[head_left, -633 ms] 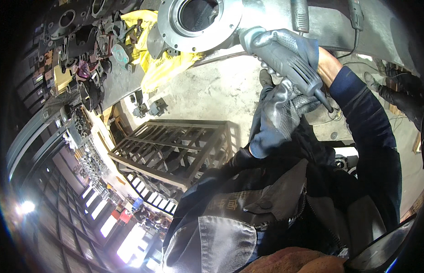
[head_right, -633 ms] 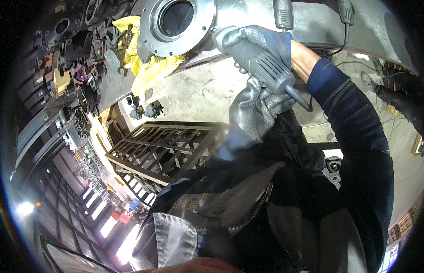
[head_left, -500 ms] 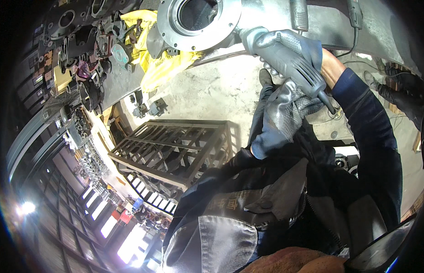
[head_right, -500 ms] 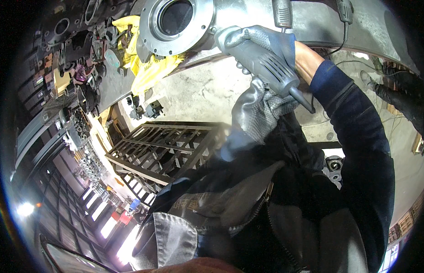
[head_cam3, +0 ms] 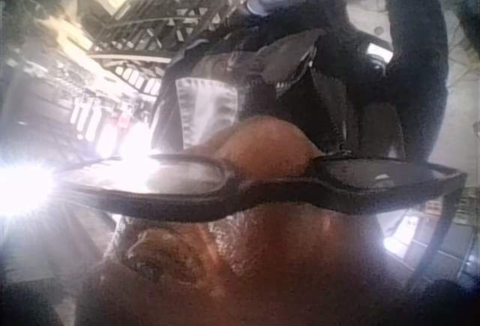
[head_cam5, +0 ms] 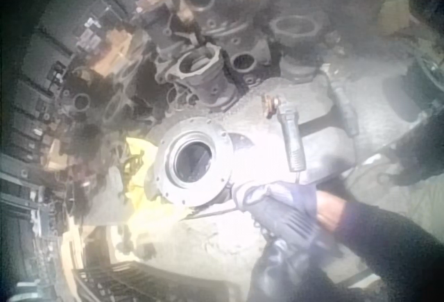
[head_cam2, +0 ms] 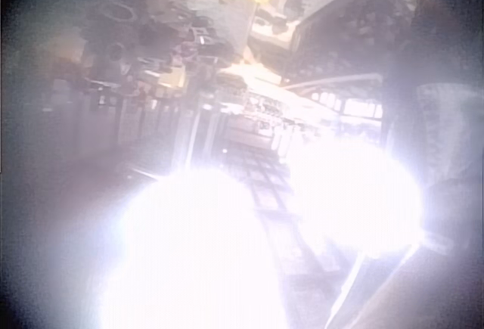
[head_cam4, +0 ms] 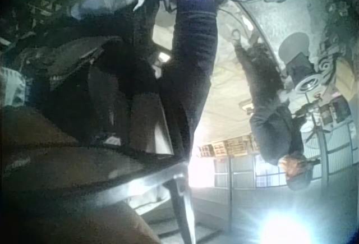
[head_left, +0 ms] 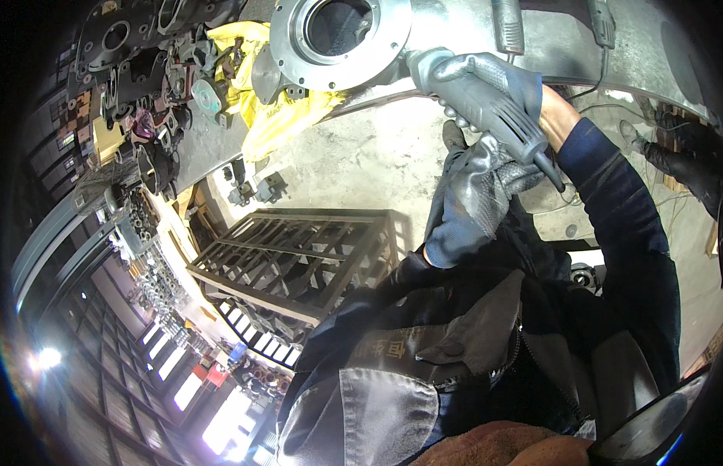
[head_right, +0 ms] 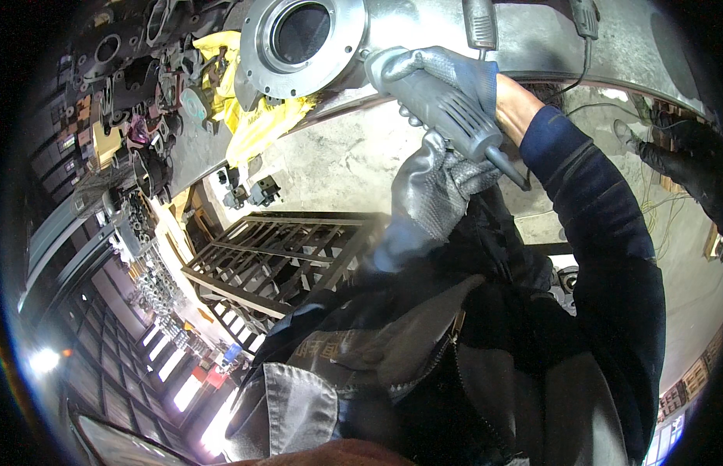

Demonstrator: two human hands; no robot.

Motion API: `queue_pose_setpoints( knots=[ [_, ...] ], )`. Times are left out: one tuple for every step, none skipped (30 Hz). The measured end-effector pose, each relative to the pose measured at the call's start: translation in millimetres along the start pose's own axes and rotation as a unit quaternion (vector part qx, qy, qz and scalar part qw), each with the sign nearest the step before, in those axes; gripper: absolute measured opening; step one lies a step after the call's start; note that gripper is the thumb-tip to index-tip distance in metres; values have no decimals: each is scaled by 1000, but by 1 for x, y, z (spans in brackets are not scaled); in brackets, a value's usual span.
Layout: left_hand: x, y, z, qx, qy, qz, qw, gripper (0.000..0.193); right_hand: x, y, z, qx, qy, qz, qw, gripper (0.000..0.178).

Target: The person uses an angle grinder to smooth the surface of a metal part on a workbench. They hold the part steady with one hand while operating the grinder with the other, moving the tool across the surface repeatedly.

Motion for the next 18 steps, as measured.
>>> queue_pose_setpoints(
  knots=[
    [-1, 2, 0, 1, -8, -4, 1000, 71, -1, -1, -2, 7, -3, -8, 1000, 59],
    [-2, 3, 0, 3, -16, -9, 1000, 71, -2, -4, -3, 11, 2, -14, 1000, 59],
    [-3, 4, 2, 13, -24, -10, 1000, 71, -3, -6, -6, 15, 8, -19, 1000, 58],
    [-4, 5, 4, 4, -22, -13, 1000, 70, -2, -10, -8, 32, 16, -26, 999, 58],
    [-5, 4, 6, 4, -22, -13, 1000, 70, 0, -13, -10, 49, 26, -32, 998, 58],
    [-6, 4, 7, 21, -35, -14, 999, 70, 1, -15, -12, 67, 35, -39, 996, 58],
    [-6, 2, 9, 4, -20, -7, 1000, 70, 3, -17, -14, 62, 28, -46, 997, 58],
    [-7, 1, 9, 3, -20, -1, 1000, 70, 6, -18, -16, 58, 20, -52, 997, 58],
    [-7, 0, 10, -2, 0, 6, 1000, 70, 8, -19, -15, 56, 21, -51, 997, 59],
    [-7, -2, 7, 10, -29, -4, 1000, 70, 10, -17, -16, 42, 13, -49, 998, 58],
    [-7, -2, 5, 18, -38, -14, 999, 69, 11, -15, -15, 32, 12, -41, 999, 58],
    [-6, -2, 3, 25, -48, -24, 998, 69, 11, -14, -13, 27, 8, -36, 999, 58],
    [-6, -2, 2, 28, -38, -22, 999, 68, 10, -11, -11, 36, 10, -29, 999, 58],
    [-5, -1, 1, 30, -29, -19, 999, 68, 8, -11, -8, 50, 10, -26, 998, 59],
    [-3, 0, 1, 34, -13, -12, 999, 67, 5, -10, -4, 63, 9, -23, 998, 59],
    [-2, 1, 2, 12, -24, -18, 999, 67, 2, -7, -1, 8, 4, -33, 999, 61],
    [-1, 1, 3, -8, -28, -20, 999, 67, 1, -5, 1, -1, -21, -24, 999, 62],
    [1, 1, 4, 1, -61, -38, 997, 68, 0, -3, 4, -8, -22, -25, 999, 63]
  ],
)
Point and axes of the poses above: each hand's wrist, its own x-axis away from the middle knuckle, its own z-axis out of the back of the hand, y = z × x, the point moved 2 cm from there along -x, towards the middle knuckle, and after that the axes turned 13 degrees about -z, right-handed, at the moved point
